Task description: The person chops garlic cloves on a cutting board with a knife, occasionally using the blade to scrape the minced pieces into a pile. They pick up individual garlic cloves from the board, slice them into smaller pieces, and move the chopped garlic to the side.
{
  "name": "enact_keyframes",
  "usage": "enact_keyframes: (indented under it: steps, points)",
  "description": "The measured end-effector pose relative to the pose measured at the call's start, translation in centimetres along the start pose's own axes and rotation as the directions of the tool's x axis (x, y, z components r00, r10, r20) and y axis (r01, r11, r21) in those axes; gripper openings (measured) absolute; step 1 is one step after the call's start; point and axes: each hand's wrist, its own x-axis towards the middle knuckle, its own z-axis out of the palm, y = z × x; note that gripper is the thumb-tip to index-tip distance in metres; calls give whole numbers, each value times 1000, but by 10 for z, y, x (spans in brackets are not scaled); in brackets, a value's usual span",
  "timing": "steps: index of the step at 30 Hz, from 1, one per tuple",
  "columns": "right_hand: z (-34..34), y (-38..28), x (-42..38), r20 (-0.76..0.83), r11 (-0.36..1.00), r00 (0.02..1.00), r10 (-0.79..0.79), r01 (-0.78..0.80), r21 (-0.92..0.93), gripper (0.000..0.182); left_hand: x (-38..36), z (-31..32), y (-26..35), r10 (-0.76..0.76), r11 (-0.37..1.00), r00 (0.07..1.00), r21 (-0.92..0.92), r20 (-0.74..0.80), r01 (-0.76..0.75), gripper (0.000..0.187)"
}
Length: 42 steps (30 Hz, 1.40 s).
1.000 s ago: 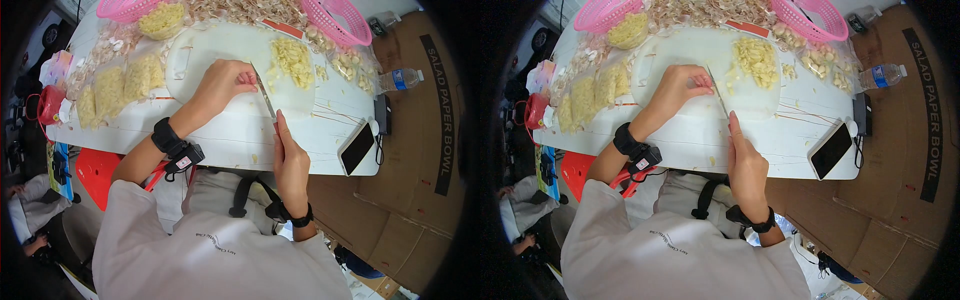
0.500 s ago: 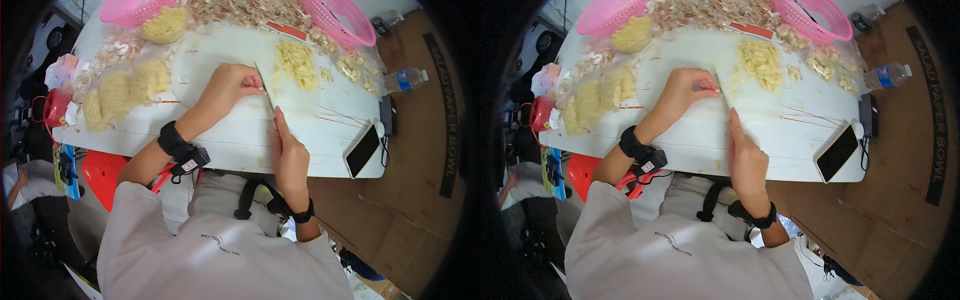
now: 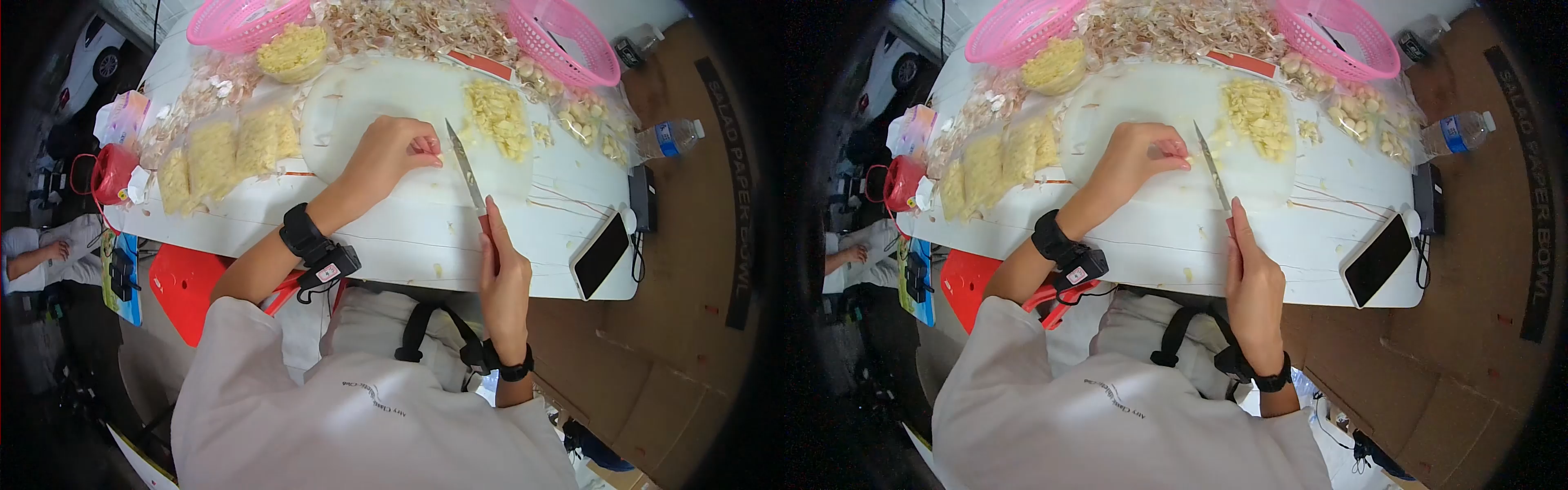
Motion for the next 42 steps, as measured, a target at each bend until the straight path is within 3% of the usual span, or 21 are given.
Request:
enact_keyframes:
  steps: [14,16,19,22,42]
  points:
    - [3,-8,-4,15,995,998,-65,66,-73,52,0,-3,5,4,999,1000,36,8,-5,13]
    - [0,-14,-4,76,997,997,33,-28,-68,47,0,-4,6,0,998,1000,56,16,-1,13]
    - [0,-14,-5,82,996,996,37,-31,-78,47,0,-3,5,-2,1000,1000,16,11,1,13]
    - [3,-6,-8,21,994,998,-67,69,-86,53,0,-3,5,13,999,1000,38,13,-14,12]
    - [-1,-14,-21,34,976,999,-27,33,-215,55,0,-1,5,-15,998,1000,60,-3,15,9]
